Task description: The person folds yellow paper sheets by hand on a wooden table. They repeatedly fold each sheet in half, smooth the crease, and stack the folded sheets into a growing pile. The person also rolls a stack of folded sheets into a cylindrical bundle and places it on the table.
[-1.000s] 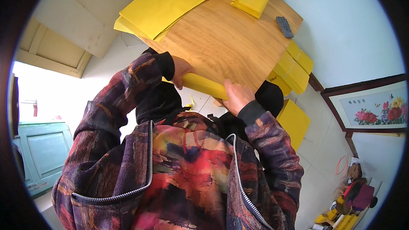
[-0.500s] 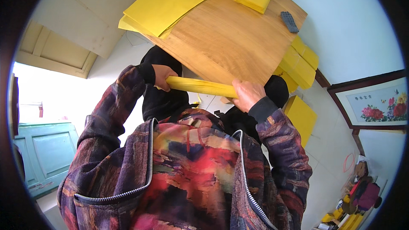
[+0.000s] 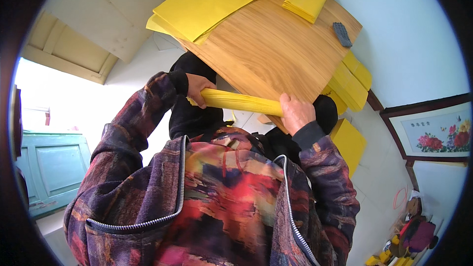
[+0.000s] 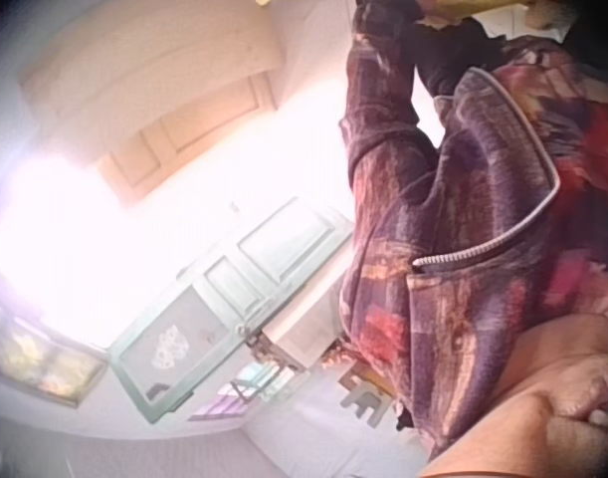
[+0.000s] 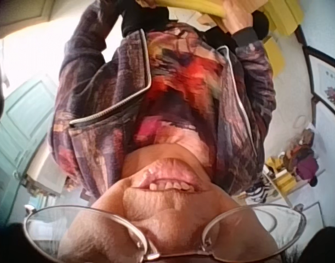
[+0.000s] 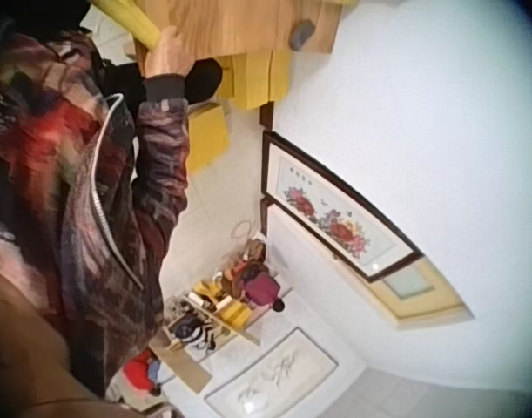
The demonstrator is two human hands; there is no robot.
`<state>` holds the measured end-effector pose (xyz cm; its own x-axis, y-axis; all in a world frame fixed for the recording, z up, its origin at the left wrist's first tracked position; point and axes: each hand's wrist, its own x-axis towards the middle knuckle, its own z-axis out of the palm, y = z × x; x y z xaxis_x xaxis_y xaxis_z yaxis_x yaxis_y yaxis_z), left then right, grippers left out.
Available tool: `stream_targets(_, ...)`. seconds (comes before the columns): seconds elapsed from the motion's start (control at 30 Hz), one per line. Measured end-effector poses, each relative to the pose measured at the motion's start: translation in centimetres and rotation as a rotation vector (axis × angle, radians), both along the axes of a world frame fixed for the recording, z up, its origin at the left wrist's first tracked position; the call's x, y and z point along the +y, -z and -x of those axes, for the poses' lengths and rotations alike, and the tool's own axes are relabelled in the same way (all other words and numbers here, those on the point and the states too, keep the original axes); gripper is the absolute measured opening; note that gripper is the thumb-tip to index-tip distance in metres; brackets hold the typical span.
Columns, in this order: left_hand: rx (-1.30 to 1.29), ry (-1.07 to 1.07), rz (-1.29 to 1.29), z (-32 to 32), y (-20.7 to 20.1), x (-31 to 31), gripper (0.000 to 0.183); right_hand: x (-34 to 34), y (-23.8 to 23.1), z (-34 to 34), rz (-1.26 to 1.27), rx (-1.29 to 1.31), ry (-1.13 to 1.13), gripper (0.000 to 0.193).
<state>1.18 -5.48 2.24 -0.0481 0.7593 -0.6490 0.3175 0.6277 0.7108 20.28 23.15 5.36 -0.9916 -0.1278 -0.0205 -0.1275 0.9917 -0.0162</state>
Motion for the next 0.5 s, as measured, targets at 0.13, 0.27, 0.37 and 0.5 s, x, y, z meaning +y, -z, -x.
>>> stream_targets(0.13,0.454,0.122,-0.232,-1.7,-2.5,0.4,0.044,0.7,-1.0,0.0,0.223,-0.366,0.065,0.036)
stream_targets(0.27,0.744,0.111,-0.224,-3.3,-3.4,1.8,0.037,1.4,-1.4,0.6,0.365,-0.484,0.014,0.040)
stream_targets(0.37,0.668,0.068,-0.155,-3.3,-2.9,1.9,0.035,1.3,-1.1,0.4,0.174,-0.281,0.028,0.036)
stream_targets(0.5,0.332,0.050,-0.190,-2.5,-1.7,1.1,0.037,0.9,-0.6,0.0,0.028,0.026,-0.035,0.033)
